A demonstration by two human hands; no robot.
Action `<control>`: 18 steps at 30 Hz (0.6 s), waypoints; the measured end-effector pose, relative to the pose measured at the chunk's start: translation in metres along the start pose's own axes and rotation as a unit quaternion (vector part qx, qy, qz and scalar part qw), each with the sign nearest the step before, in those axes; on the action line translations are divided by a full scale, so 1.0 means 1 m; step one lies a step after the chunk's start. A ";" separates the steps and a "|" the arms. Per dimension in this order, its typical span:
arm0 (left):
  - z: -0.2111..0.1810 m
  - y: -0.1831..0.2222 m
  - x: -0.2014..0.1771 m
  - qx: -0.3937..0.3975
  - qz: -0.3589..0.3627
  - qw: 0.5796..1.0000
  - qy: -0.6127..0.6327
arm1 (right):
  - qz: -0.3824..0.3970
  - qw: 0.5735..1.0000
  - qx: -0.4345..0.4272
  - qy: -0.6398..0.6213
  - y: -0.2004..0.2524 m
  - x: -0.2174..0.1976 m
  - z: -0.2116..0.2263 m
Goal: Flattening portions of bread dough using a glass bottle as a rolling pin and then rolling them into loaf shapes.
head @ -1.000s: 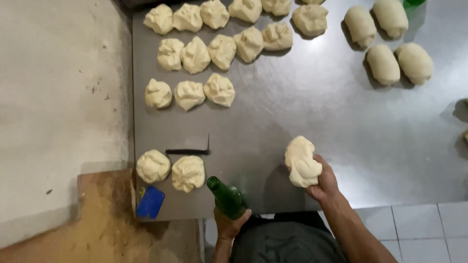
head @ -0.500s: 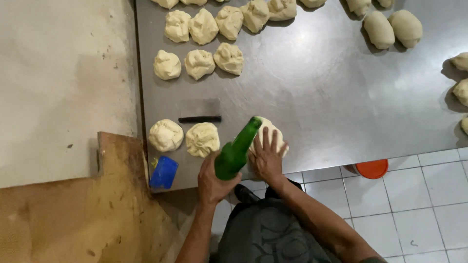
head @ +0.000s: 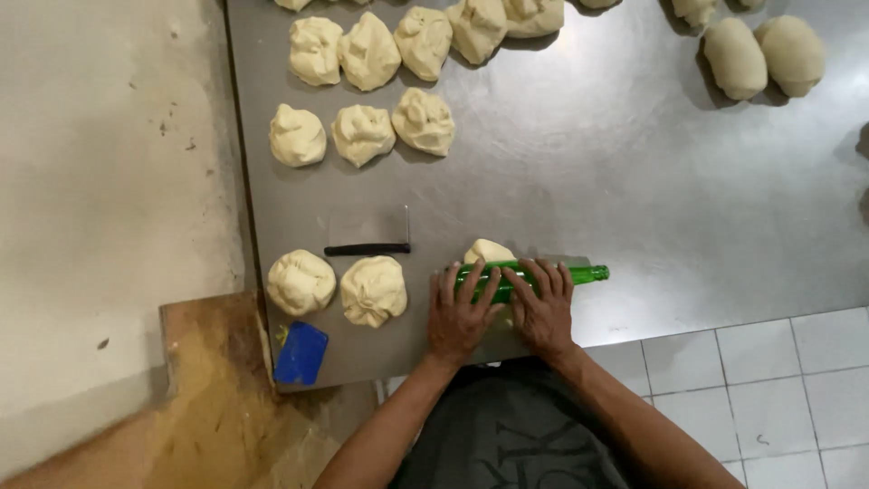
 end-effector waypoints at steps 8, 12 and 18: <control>0.048 -0.134 0.068 -0.126 0.014 0.989 0.071 | 0.023 0.994 0.107 -0.009 -0.124 0.038 -0.059; 0.059 -0.181 0.067 -0.230 0.052 0.970 0.050 | 0.116 0.965 0.220 -0.080 -0.194 0.046 -0.094; 0.042 -0.133 0.047 -0.213 -0.019 0.975 0.062 | 0.005 0.987 0.014 -0.159 -0.136 -0.007 -0.072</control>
Point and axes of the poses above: each hand's wrist, its own y-axis away from the middle knuckle, its own x-axis out of the palm, z = x × y, the point moved 4 cm from there along -y, towards the middle knuckle, and after that the axes turned 7 degrees about -x, right-handed, at the moved point
